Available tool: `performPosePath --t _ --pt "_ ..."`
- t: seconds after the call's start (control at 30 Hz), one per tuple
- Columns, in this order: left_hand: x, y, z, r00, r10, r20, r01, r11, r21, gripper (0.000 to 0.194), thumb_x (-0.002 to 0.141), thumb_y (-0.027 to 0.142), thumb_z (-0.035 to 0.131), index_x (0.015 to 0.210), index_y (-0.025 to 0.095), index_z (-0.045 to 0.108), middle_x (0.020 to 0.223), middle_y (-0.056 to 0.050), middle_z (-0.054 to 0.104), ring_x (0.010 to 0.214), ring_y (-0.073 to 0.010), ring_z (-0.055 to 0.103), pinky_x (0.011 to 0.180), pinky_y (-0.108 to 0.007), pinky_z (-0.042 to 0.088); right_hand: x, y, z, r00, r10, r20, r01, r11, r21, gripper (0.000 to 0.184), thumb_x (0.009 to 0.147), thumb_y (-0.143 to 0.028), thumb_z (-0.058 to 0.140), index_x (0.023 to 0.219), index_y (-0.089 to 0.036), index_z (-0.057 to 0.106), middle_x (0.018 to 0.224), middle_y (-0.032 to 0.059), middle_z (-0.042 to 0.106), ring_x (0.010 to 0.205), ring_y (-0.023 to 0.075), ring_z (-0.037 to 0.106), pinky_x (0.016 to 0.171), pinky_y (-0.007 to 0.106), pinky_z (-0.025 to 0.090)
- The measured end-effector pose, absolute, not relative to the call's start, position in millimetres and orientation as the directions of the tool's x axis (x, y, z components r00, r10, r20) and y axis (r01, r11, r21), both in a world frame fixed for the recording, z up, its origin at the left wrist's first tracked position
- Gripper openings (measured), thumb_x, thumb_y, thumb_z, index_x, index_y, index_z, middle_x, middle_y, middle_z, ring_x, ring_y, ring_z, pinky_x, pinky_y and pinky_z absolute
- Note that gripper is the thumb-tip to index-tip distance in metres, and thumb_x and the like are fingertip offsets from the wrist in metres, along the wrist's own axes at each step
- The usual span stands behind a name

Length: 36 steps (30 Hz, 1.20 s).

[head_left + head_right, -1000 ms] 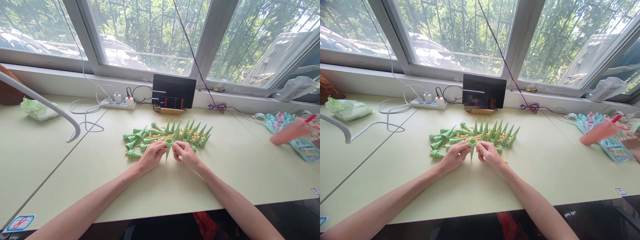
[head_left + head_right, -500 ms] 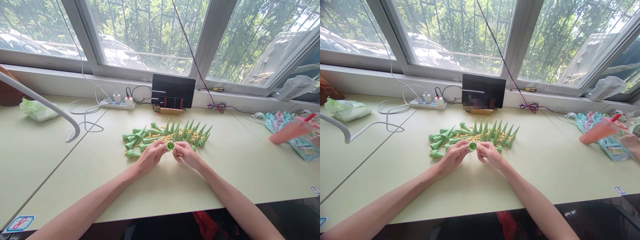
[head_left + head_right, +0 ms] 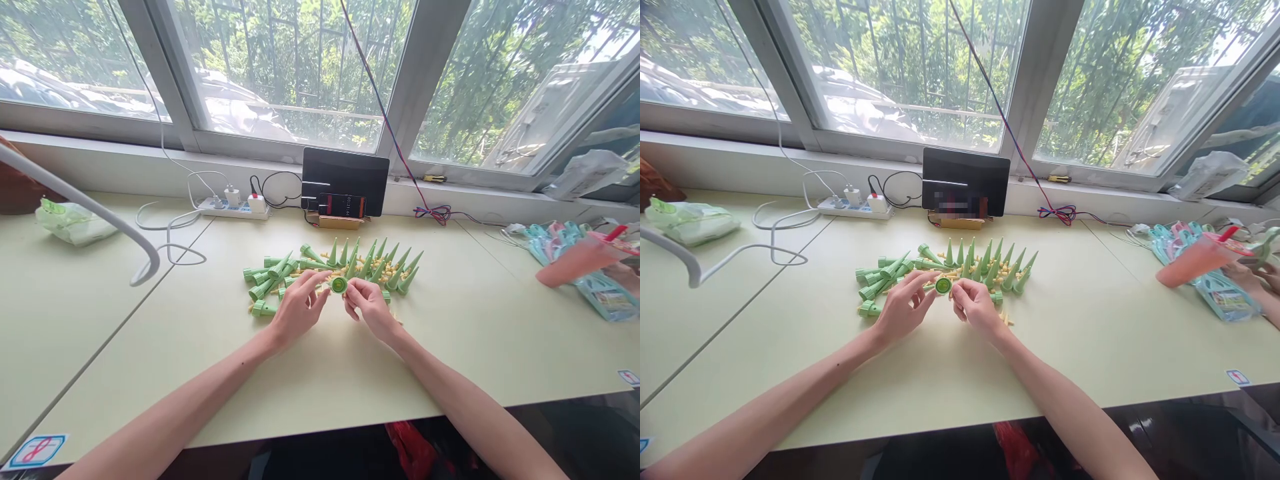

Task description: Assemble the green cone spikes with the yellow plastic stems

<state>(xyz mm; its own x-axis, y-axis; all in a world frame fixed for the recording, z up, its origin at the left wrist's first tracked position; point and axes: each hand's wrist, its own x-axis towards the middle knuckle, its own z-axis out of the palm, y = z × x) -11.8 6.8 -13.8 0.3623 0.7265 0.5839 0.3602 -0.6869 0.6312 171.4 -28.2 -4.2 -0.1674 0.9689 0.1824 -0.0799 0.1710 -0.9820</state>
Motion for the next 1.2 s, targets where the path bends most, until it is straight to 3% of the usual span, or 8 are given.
performPosePath --t 0.07,0.17,0.3,0.4,0.5,0.7,0.87,1.2 --pt "-10.7 6.0 -11.4 0.288 0.778 0.558 0.355 -0.628 0.692 0.021 0.095 0.032 0.053 0.103 0.017 0.064 0.093 -0.005 0.065 0.052 -0.0063 0.052 0.051 -0.02 0.046 171.5 -27.6 -4.9 -0.153 0.969 0.192 -0.057 0.185 -0.981 0.038 0.092 -0.051 0.057 0.072 -0.019 0.051 0.053 -0.0076 0.038 0.038 0.0071 0.04 0.043 0.024 0.029" --pt "-9.6 3.6 -6.2 0.219 0.876 0.43 0.309 -0.48 0.821 0.038 0.096 0.042 0.049 0.072 0.015 0.061 0.06 0.0 0.057 0.044 -0.0078 0.049 0.046 -0.021 0.041 171.9 -26.5 -7.6 -0.148 0.968 0.204 -0.023 0.202 -0.979 0.038 0.092 -0.051 0.056 0.072 -0.019 0.05 0.052 -0.0078 0.038 0.038 0.0073 0.039 0.043 0.024 0.03" --pt "-8.9 0.1 0.5 0.243 0.946 0.217 0.139 -0.255 0.957 0.056 0.095 0.053 0.045 0.058 0.014 0.059 0.049 0.0 0.053 0.037 -0.0076 0.046 0.04 -0.022 0.034 172.1 -28.2 -11.9 -0.137 0.965 0.222 0.048 0.23 -0.972 0.034 0.096 -0.047 0.052 0.075 -0.02 0.05 0.051 -0.0072 0.04 0.04 0.0085 0.038 0.043 0.024 0.031" --pt "-8.3 -2.0 4.1 0.297 0.946 0.128 0.059 -0.152 0.987 0.059 0.094 0.058 0.044 0.057 0.014 0.058 0.048 -0.001 0.055 0.035 -0.008 0.045 0.038 -0.022 0.032 171.0 -30.7 -13.5 -0.125 0.952 0.28 0.176 0.299 -0.938 0.03 0.098 -0.042 0.049 0.079 -0.02 0.053 0.054 -0.0051 0.043 0.046 0.0101 0.04 0.047 0.025 0.033" --pt "-8.0 -3.4 6.3 0.356 0.926 0.127 0.066 -0.16 0.985 0.057 0.093 0.058 0.046 0.056 0.016 0.051 0.042 0.001 0.049 0.038 -0.0086 0.046 0.044 -0.022 0.037 169.1 -31.2 -14.2 -0.114 0.908 0.403 0.329 0.418 -0.847 0.027 0.098 -0.036 0.049 0.08 -0.019 0.057 0.063 -0.0013 0.05 0.055 0.0119 0.043 0.053 0.026 0.035" --pt "-9.3 -3.2 6.0 0.447 0.887 0.114 0.128 -0.19 0.973 0.04 0.092 0.052 0.053 0.076 0.016 0.059 0.046 0.005 0.05 0.039 -0.0078 0.045 0.045 -0.02 0.036 169.0 -28.9 -16.2 -0.12 0.851 0.512 0.44 0.508 -0.741 0.024 0.099 -0.03 0.047 0.08 -0.019 0.056 0.071 0.0013 0.054 0.061 0.0136 0.045 0.058 0.026 0.037" --pt "-10.7 -2.6 5.4 0.486 0.864 0.131 0.156 -0.233 0.96 0.036 0.092 0.049 0.053 0.079 0.016 0.06 0.051 0.005 0.05 0.042 -0.0077 0.047 0.044 -0.019 0.038 170.2 -30.1 -17.0 -0.111 0.87 0.48 0.44 0.476 -0.761 0.027 0.098 -0.032 0.047 0.075 -0.019 0.052 0.066 -0.0004 0.05 0.058 0.0129 0.042 0.056 0.026 0.035" --pt "-9.2 1.4 -8.2 0.466 0.837 0.288 0.151 -0.396 0.906 0.027 0.087 0.043 0.062 0.092 0.016 0.063 0.082 -0.001 0.059 0.056 -0.0079 0.053 0.048 -0.02 0.05 172.2 -31.6 -14.8 -0.124 0.966 0.225 0.271 0.251 -0.929 0.032 0.098 -0.041 0.046 0.074 -0.021 0.048 0.047 -0.0062 0.044 0.044 0.011 0.039 0.049 0.025 0.033"
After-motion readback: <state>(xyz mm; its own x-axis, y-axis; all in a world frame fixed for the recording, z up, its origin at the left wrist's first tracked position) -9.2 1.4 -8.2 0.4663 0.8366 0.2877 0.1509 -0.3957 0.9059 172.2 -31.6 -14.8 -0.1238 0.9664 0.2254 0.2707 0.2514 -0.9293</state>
